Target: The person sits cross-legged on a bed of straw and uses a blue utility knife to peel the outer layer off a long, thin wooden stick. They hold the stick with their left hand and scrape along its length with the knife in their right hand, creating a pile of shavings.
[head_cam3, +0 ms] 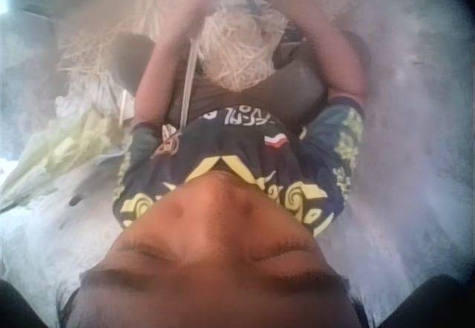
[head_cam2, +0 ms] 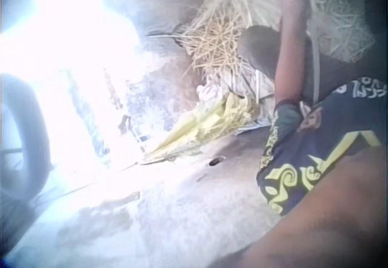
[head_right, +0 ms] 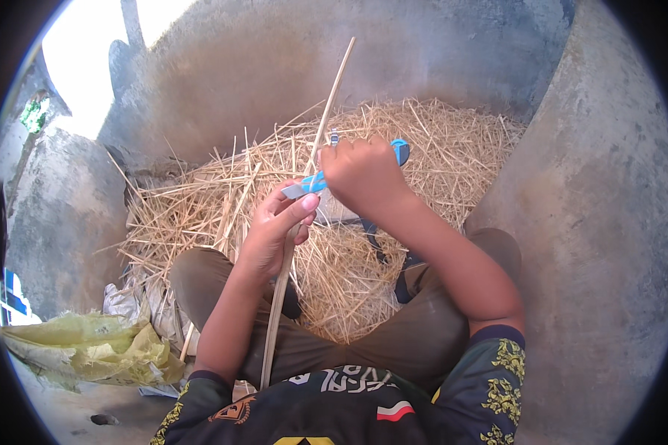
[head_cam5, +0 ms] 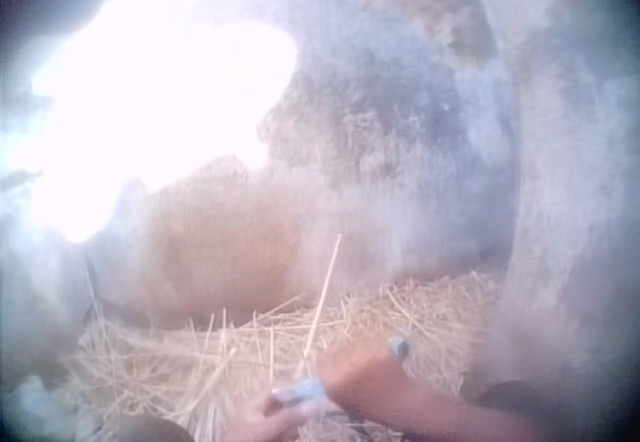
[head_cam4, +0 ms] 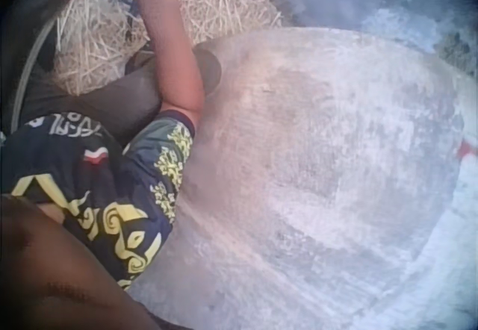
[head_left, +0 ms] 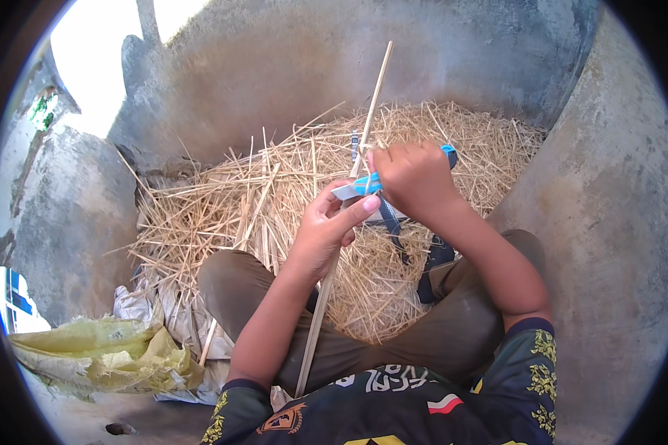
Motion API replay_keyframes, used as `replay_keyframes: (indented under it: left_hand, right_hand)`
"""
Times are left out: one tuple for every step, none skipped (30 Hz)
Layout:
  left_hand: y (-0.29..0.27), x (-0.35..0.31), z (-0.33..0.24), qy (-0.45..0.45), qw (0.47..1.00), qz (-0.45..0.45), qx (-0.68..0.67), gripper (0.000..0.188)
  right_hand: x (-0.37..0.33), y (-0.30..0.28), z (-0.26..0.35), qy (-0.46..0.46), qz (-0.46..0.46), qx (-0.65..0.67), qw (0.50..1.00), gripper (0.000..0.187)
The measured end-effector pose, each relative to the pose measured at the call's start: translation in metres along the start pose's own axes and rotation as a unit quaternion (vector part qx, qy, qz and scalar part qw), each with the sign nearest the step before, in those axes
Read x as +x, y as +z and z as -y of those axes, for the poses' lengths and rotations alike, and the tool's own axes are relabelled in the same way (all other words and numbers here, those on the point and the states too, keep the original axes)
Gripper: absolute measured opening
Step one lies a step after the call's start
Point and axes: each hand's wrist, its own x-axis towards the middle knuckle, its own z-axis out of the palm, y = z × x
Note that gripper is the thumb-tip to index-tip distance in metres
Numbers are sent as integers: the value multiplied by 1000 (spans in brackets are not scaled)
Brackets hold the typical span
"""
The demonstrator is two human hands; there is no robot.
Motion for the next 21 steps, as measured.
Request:
replay_keyframes:
  left_hand:
    - [2, 0, 2, 3, 1000, 2, -4, 38]
    - [2, 1, 5, -5, 1000, -6, -4, 36]
    - [0, 2, 7, -11, 1000, -16, -4, 33]
    - [-1, 4, 9, -17, 1000, -25, -3, 31]
    - [-2, 6, 10, -23, 999, -36, -25, 29]
    - [-2, 8, 11, -27, 998, -46, -46, 27]
    - [-2, 9, 11, -32, 996, -55, -68, 25]
    - [-4, 10, 12, -29, 995, -54, -76, 24]
    - [-7, 10, 12, -24, 995, -55, -83, 23]
    - [-9, 10, 11, -20, 994, -56, -90, 23]
    - [-11, 10, 12, -17, 994, -60, -90, 23]
    - [-11, 11, 12, -14, 994, -62, -90, 22]
    - [-12, 12, 12, -11, 994, -63, -90, 22]
    - [-13, 12, 12, -10, 993, -64, -97, 22]
    - [-14, 12, 12, -10, 993, -64, -103, 21]
    - [-15, 13, 13, -9, 992, -65, -110, 20]
    - [-17, 14, 14, -13, 991, -71, -113, 20]
    - [-21, 16, 16, -17, 990, -79, -117, 20]
    - [-24, 17, 17, -21, 989, -87, -121, 19]
    - [-26, 17, 16, -19, 989, -98, -114, 19]
    - [-27, 18, 16, -18, 988, -108, -106, 19]
  right_hand:
    - [-1, -1, 4, -19, 7, -18, 1000, 20]
    - [-3, -2, 6, -17, 4, -10, 1000, 20]
    - [-2, -3, 9, -15, 0, 0, 1000, 21]
    - [-2, -3, 10, -13, -5, 10, 1000, 21]
    - [-1, -4, 10, -8, -3, -1, 1000, 22]
    - [-1, -5, 7, -2, -2, -13, 1000, 23]
    - [-1, -6, 4, 4, 0, -25, 1000, 24]
    - [-1, -7, 2, 11, 2, -26, 1000, 25]
    - [0, -7, 0, 17, 2, -26, 1000, 26]
    - [1, -7, -1, 24, 2, -26, 999, 27]
    - [2, -7, -2, 24, -1, -22, 999, 27]
    - [3, -7, -3, 24, -4, -19, 1000, 28]
    - [4, -8, -5, 25, -7, -16, 1000, 28]
    - [4, -9, -6, 26, -12, -22, 999, 29]
    - [5, -10, -7, 27, -17, -28, 999, 29]
    - [5, -11, -9, 28, -22, -33, 999, 29]
    - [5, -13, -10, 37, -26, -35, 998, 30]
    - [7, -16, -12, 46, -29, -36, 998, 30]
    - [8, -18, -14, 54, -32, -37, 997, 30]
    - [10, -21, -17, 67, -33, -35, 997, 31]
    - [11, -24, -21, 82, -33, -35, 996, 31]
